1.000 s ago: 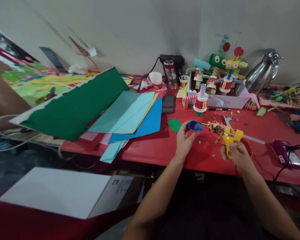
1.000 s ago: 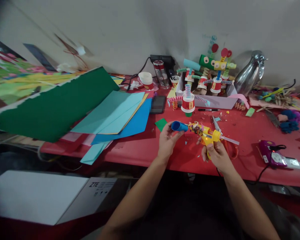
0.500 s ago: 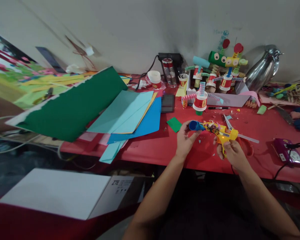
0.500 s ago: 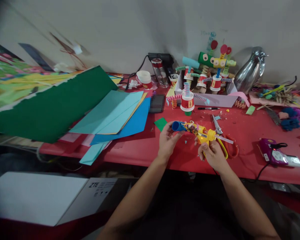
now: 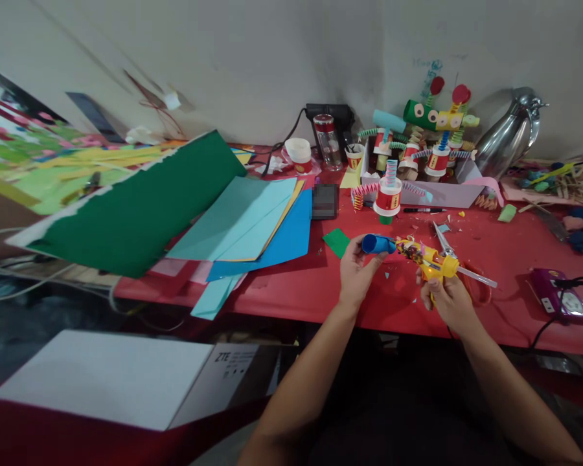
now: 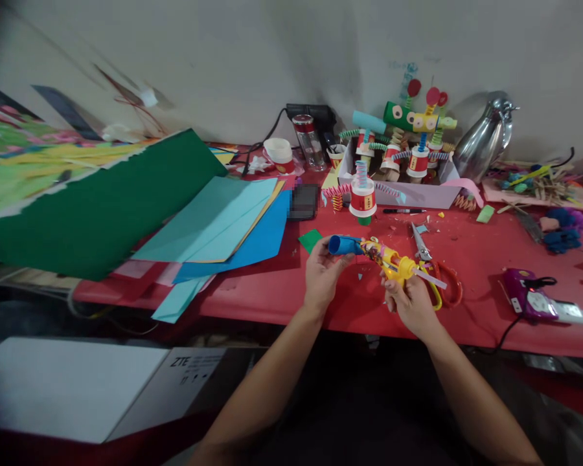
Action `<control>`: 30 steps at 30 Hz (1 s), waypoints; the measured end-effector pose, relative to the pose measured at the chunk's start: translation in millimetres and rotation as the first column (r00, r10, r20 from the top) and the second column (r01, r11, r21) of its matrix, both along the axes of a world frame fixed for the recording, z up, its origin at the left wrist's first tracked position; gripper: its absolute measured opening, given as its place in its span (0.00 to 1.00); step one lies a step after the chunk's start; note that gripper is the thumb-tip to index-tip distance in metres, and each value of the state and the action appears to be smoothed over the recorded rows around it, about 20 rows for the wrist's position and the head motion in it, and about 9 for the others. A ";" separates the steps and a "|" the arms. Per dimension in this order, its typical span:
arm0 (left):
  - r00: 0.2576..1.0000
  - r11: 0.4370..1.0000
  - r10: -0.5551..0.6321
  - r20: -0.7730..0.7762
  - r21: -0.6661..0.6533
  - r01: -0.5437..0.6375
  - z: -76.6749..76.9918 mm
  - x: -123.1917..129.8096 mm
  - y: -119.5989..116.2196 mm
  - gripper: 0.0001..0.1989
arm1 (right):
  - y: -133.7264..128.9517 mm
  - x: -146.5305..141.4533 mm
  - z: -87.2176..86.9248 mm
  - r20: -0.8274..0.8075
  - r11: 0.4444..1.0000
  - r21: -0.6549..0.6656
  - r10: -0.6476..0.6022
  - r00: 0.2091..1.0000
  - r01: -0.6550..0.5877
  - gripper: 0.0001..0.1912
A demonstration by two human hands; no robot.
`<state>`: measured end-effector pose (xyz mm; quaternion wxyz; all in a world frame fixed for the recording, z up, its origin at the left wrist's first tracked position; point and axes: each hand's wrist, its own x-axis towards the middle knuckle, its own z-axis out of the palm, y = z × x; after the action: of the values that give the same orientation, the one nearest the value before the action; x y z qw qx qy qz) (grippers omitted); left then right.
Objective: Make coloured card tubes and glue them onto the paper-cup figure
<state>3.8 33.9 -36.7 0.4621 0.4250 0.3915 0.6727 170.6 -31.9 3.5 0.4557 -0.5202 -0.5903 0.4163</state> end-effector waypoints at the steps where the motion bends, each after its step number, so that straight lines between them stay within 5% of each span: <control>1: 1.000 1.000 -0.003 -0.010 0.002 0.003 -0.3 -0.2 0.3 0.19 | 0.1 -0.4 0.1 0.001 1.000 0.000 -0.004 1.000 0.004 0.31; 30: 0.994 0.999 0.001 -0.108 0.040 0.003 -3.7 -1.5 1.2 0.17 | 4.4 -3.8 -4.0 -0.033 1.000 -0.010 0.014 0.999 -0.014 0.29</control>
<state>2.3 35.1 -40.4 0.4317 0.4703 0.4022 0.6562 166.8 -27.4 -0.5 0.4599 -0.5114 -0.5842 0.4310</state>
